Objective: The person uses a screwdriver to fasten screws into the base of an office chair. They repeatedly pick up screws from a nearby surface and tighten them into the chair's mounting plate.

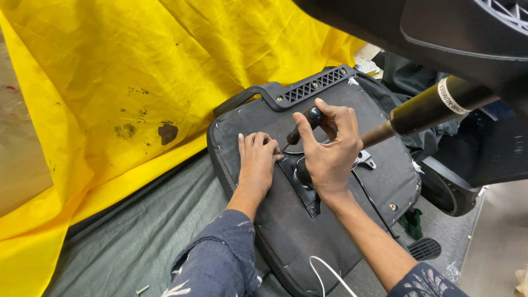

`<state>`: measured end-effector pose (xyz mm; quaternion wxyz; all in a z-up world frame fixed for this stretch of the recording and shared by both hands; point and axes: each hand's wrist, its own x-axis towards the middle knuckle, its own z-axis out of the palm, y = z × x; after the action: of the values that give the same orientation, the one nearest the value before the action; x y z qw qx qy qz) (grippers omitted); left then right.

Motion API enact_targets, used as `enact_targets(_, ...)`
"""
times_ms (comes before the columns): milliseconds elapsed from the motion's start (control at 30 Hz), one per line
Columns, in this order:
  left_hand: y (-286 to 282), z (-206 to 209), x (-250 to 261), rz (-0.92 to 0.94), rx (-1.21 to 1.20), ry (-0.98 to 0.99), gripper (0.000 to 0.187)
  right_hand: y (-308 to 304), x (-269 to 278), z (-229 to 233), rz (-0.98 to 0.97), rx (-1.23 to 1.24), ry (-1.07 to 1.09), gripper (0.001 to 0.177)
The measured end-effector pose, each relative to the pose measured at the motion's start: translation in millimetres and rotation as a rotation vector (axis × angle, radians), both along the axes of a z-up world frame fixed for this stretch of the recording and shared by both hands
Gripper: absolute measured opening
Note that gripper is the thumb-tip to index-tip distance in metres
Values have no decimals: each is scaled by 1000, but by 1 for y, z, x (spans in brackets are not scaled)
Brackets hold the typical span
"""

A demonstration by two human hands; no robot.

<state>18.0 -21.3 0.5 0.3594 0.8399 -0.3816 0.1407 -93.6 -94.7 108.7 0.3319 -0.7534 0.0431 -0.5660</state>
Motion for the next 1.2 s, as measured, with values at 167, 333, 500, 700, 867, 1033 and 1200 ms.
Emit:
enact_targets(167, -1, 1, 0, 0, 0, 15, 14, -10, -5, 2, 46, 30, 48, 30)
enact_targets(333, -1, 4, 1, 7, 11, 33, 15, -14, -12, -1, 185, 5, 81, 30)
enact_targets(500, 0, 3, 1, 8, -1, 13, 17, -19, -14, 0, 223, 142, 66, 26)
enact_targets(700, 5, 3, 4, -48, -37, -67, 20, -29, -11, 6, 35, 158, -4, 21)
enact_targets(867, 28, 1, 11, -174, -89, -179, 30, -39, -19, 6, 4, 165, 83, 17)
enact_targets(1033, 27, -1, 6, -122, -55, -143, 26, -51, -19, 3, 308, 246, 78, 25)
enact_targets(1200, 26, -5, 7, -116, -65, -108, 23, -52, -16, -7, 317, 181, 18, 25)
